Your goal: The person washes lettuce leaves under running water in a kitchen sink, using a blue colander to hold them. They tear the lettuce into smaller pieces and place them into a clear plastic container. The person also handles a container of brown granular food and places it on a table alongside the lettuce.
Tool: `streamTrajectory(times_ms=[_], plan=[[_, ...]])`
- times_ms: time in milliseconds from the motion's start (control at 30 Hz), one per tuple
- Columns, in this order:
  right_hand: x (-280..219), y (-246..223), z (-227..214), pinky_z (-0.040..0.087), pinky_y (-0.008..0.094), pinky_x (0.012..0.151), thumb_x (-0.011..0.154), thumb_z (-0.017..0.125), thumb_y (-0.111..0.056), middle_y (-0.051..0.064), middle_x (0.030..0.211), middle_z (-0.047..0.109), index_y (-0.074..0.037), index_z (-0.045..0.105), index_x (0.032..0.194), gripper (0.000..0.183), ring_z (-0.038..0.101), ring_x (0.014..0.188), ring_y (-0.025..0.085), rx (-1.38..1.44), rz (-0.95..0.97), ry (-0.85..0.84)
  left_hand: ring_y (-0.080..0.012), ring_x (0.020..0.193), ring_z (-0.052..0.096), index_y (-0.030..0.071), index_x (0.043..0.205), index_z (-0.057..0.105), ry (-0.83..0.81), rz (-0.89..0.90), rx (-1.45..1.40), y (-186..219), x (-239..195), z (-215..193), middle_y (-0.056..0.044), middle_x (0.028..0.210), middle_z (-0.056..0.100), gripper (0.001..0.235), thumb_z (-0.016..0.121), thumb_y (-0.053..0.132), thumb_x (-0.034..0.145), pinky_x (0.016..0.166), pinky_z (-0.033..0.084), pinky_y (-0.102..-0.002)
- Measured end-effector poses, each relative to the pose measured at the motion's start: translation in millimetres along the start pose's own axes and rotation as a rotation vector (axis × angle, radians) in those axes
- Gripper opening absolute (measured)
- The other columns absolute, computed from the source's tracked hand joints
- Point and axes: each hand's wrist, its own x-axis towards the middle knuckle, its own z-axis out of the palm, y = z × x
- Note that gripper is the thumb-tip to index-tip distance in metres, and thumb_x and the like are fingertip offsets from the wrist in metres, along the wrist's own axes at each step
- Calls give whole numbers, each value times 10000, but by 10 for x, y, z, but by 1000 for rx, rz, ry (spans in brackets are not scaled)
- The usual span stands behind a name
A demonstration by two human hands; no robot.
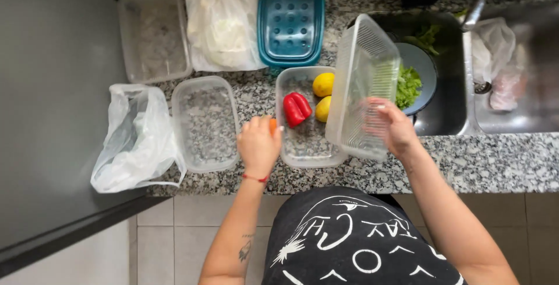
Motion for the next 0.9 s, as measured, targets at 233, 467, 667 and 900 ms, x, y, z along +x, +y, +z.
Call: streamTrajectory(times_ms=[233, 467, 667, 900], plan=[[58, 257, 207, 562, 443, 643, 810, 458, -256, -15, 1086, 639, -229, 568, 1193, 400, 643, 824, 200, 71, 132, -166, -242, 804, 536, 117, 815, 594, 99, -27, 33, 169, 10, 125, -33, 871, 511, 248, 717, 276, 670, 609, 460, -380], [-538, -284, 719, 408, 630, 873, 812, 358, -251, 84, 1345, 498, -163, 448, 1322, 525, 516, 1157, 336, 92, 170, -189, -375, 702, 649, 134, 898, 489, 25, -143, -517, 118, -87, -198, -113, 876, 622, 131, 524, 244, 836, 601, 515, -471], [-618, -634, 890, 398, 690, 799, 857, 388, -284, 114, 1391, 472, -102, 465, 1241, 432, 492, 1177, 401, 254, 181, -327, -326, 655, 670, 164, 807, 466, -6, -325, -844, -159, 96, -662, -93, 820, 667, 98, 540, 228, 819, 627, 525, -424], [-57, -175, -6, 547, 400, 651, 847, 488, -180, 65, 1025, 570, -113, 541, 1256, 419, 564, 750, 199, -240, -145, 38, -392, 694, 659, 141, 825, 490, 217, -180, -821, -422, 1366, -366, -156, 822, 668, 121, 537, 250, 845, 649, 506, -480]])
